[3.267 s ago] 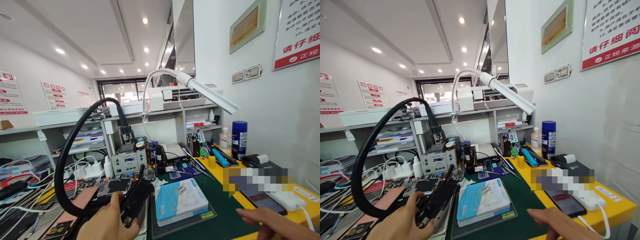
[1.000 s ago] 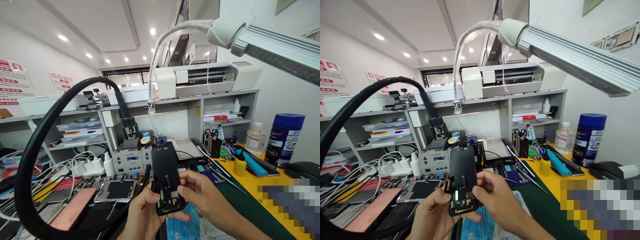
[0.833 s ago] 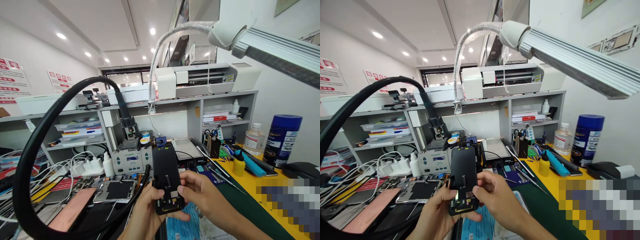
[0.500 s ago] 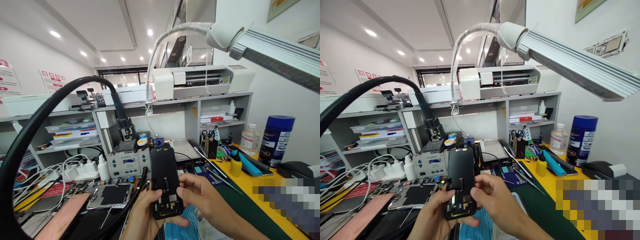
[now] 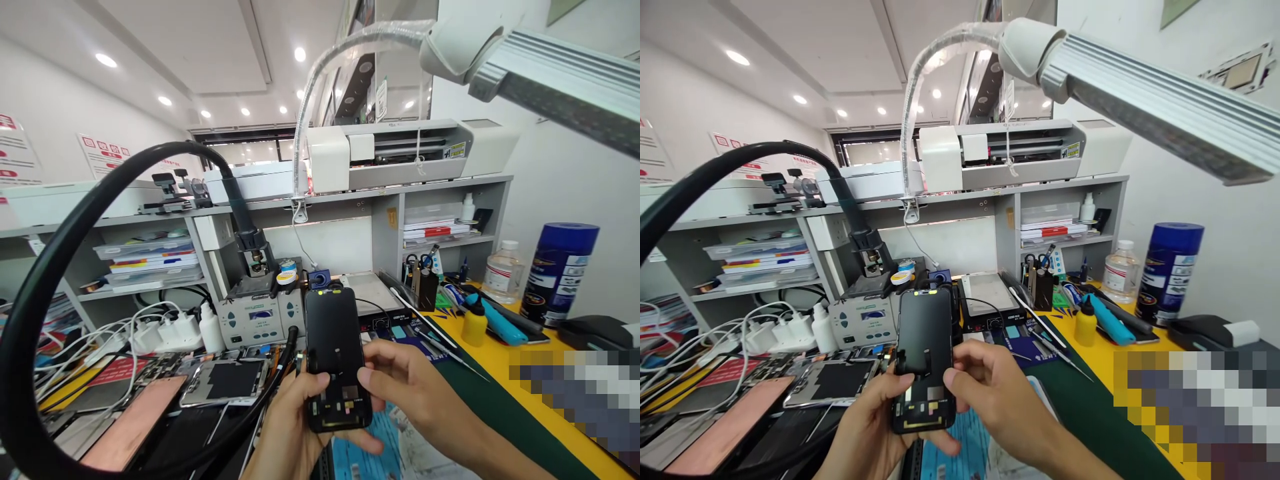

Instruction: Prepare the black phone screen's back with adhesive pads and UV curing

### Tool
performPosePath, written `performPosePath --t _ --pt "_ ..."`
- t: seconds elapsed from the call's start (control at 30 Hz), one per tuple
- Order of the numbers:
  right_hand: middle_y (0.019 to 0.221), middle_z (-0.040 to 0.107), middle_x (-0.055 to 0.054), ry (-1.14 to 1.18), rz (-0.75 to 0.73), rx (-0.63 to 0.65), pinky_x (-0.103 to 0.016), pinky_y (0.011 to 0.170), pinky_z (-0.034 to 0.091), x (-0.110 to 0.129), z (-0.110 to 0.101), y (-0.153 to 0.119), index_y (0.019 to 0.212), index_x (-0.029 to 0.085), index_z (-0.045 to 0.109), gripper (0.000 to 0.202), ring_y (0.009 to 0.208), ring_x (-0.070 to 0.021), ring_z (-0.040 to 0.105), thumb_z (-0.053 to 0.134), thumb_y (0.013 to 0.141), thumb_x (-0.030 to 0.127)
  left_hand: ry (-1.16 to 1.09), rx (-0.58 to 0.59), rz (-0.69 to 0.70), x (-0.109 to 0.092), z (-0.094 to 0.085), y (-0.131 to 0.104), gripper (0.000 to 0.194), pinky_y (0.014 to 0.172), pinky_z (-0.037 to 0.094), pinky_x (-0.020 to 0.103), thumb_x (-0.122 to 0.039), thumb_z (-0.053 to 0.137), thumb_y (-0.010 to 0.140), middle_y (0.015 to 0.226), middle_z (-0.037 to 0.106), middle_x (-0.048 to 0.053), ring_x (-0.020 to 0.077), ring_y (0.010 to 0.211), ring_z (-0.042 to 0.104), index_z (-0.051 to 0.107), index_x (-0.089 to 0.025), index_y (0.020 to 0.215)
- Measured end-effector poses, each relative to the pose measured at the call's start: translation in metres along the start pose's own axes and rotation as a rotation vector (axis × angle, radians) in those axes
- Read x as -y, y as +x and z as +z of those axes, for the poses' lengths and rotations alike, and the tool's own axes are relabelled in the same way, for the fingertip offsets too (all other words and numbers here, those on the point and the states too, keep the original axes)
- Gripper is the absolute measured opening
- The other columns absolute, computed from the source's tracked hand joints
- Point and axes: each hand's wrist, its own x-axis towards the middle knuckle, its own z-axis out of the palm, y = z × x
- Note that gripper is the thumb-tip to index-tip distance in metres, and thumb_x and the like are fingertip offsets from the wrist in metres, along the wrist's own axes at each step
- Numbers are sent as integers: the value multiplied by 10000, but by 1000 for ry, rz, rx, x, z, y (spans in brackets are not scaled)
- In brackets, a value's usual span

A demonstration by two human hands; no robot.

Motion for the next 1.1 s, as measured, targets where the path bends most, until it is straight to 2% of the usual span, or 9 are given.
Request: performPosePath --t 0.2,0.37,0.5,0.7,0.83,0.93,1.1 --pt "718 523 1 20 -7 11 -263 618 405 -1 0 -1 810 148 580 321 633 -138 488 637 863 459 -11 -76 -28 7 -8 2 332 641 574 442 -208 497 874 853 751 174 334 806 727 671 -50 1109" --pt "699 522 6 31 7 14 -263 622 402 -2 -1 -2 850 143 618 282 638 -146 495 639 866 424 -14 -166 -45 10 -12 4 397 659 578 429 -223 595 824 927 749 176 312 789 724 609 -76 1193" --pt "664 510 10 16 15 2 -270 624 392 -1 -2 -3 834 140 633 284 632 -152 488 653 849 422 21 -146 -24 9 -9 4 331 613 579 415 -225 579 841 889 746 184 314 772 723 633 -67 1127" --pt "621 517 14 27 10 -4 -263 622 383 -3 -3 -2 815 141 658 283 620 -149 487 639 869 418 18 -88 -18 12 -10 6 342 582 577 396 -247 538 900 789 750 166 297 720 737 555 -81 1200" --pt "625 522 17 54 5 -8 -254 615 387 -1 -3 -2 793 143 648 272 613 -142 492 654 857 407 55 -44 -32 14 -13 8 302 604 579 417 -293 553 910 806 761 193 302 661 740 605 -68 1104" --pt "615 519 18 65 15 -8 -253 612 393 1 -2 -2 757 148 615 270 605 -143 503 663 846 399 76 -59 -31 16 -14 9 293 573 579 406 -305 589 896 779 761 187 312 658 739 612 -69 1067" --pt "612 507 20 86 32 -9 -256 589 403 0 -3 -1 738 152 590 271 587 -146 510 679 820 395 107 -127 2 19 -16 10 319 522 578 350 -291 635 875 758 757 148 285 703 738 583 -94 1120"
